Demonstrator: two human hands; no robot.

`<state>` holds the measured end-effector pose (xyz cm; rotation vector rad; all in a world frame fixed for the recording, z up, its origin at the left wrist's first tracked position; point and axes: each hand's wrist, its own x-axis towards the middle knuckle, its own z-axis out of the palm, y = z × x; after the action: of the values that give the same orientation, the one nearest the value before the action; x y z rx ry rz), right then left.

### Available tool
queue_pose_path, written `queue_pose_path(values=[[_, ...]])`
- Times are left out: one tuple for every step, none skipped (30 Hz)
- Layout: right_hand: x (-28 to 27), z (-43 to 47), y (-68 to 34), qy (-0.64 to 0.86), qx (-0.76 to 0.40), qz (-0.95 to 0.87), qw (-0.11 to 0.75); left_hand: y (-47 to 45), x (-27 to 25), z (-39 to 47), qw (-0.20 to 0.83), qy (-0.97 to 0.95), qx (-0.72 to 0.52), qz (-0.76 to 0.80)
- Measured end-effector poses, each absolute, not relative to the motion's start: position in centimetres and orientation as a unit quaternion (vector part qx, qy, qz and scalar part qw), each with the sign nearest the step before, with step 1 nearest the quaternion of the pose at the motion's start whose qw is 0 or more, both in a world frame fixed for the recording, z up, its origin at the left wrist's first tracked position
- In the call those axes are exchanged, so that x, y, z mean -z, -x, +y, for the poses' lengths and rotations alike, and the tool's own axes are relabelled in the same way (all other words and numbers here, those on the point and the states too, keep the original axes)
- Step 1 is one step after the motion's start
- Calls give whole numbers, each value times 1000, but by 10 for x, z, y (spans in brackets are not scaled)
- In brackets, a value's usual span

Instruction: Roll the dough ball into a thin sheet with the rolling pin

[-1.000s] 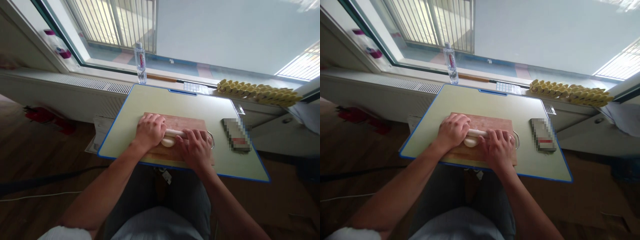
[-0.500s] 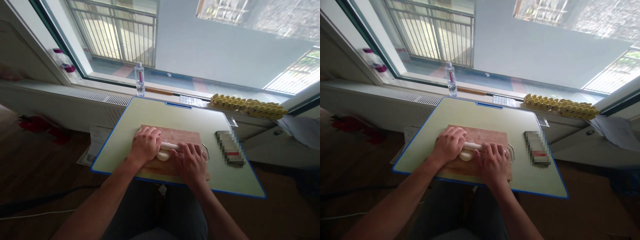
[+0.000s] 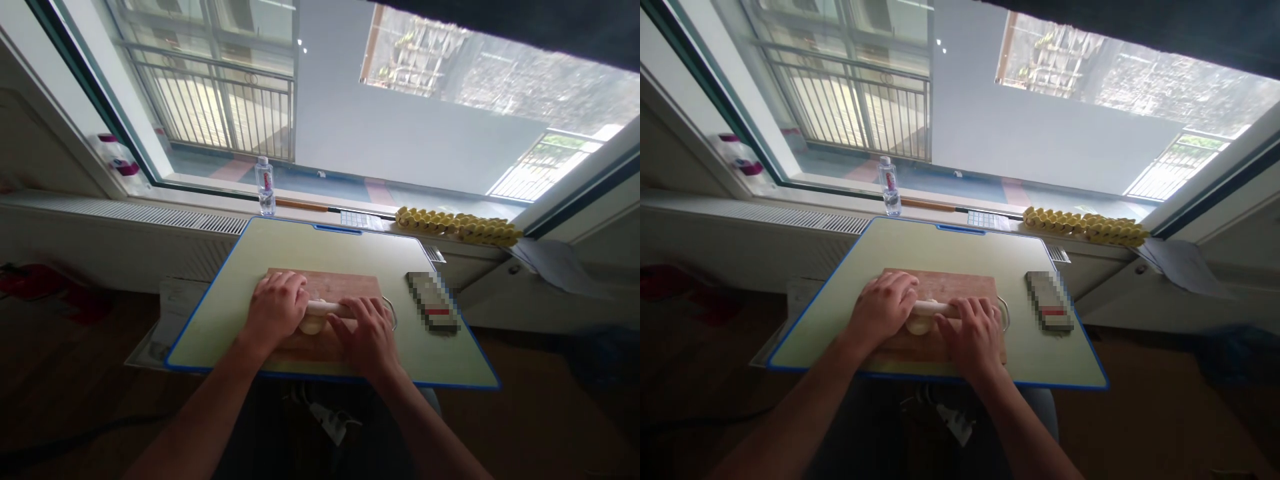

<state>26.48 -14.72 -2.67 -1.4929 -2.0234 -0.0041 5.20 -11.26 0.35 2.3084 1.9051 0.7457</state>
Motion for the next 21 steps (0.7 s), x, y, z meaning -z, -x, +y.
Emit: queue_pose_path(values=[[26, -149, -265, 562, 3, -766, 311, -52, -4, -114, 26, -746, -241, 620], [25, -151, -264, 559, 6, -768, 312, -51, -3, -116, 23, -745, -241, 622], [24, -153, -264, 556, 8, -769, 315, -50, -3, -117, 19, -746, -240, 621], [23, -156, -264, 552, 9, -771, 317, -50, -2, -119, 16, -749, -238, 619], [23, -158, -264, 548, 9, -773, 321, -49, -1, -121, 12, -753, -236, 614], [24, -160, -264, 544, 7, -774, 324, -49, 1, -122, 9, -757, -234, 610], [24, -162, -264, 541, 3, -775, 327, -48, 2, -123, 5, -761, -232, 606], [25, -164, -264, 538, -2, -775, 331, -48, 4, -124, 2, -763, -230, 603], [26, -166, -264, 536, -5, -775, 334, -48, 5, -125, 0, -765, -230, 602], [27, -167, -263, 536, -6, -774, 336, -48, 7, -125, -2, -766, -229, 601], [29, -167, -263, 536, -5, -773, 338, -48, 8, -126, -3, -766, -228, 601], [30, -167, -262, 536, -3, -773, 338, -48, 9, -126, -4, -766, -227, 602], [31, -167, -262, 538, 0, -773, 336, -49, 9, -125, -5, -765, -225, 603], [31, -167, -262, 542, 3, -772, 332, -49, 10, -125, -6, -765, -223, 604], [32, -167, -262, 545, 4, -772, 326, -49, 10, -124, -6, -765, -221, 604], [32, -166, -262, 546, 3, -774, 320, -50, 9, -124, -7, -765, -219, 605], [32, -165, -262, 545, 2, -777, 315, -50, 9, -124, -7, -765, -218, 606], [32, -165, -263, 543, 2, -780, 311, -50, 9, -123, -6, -765, -217, 606], [32, -164, -264, 542, 4, -782, 309, -50, 8, -123, -5, -765, -216, 607], [32, -163, -264, 542, 5, -783, 306, -49, 8, -123, -4, -764, -216, 608], [31, -161, -265, 545, 5, -782, 302, -49, 7, -123, -1, -763, -217, 608]])
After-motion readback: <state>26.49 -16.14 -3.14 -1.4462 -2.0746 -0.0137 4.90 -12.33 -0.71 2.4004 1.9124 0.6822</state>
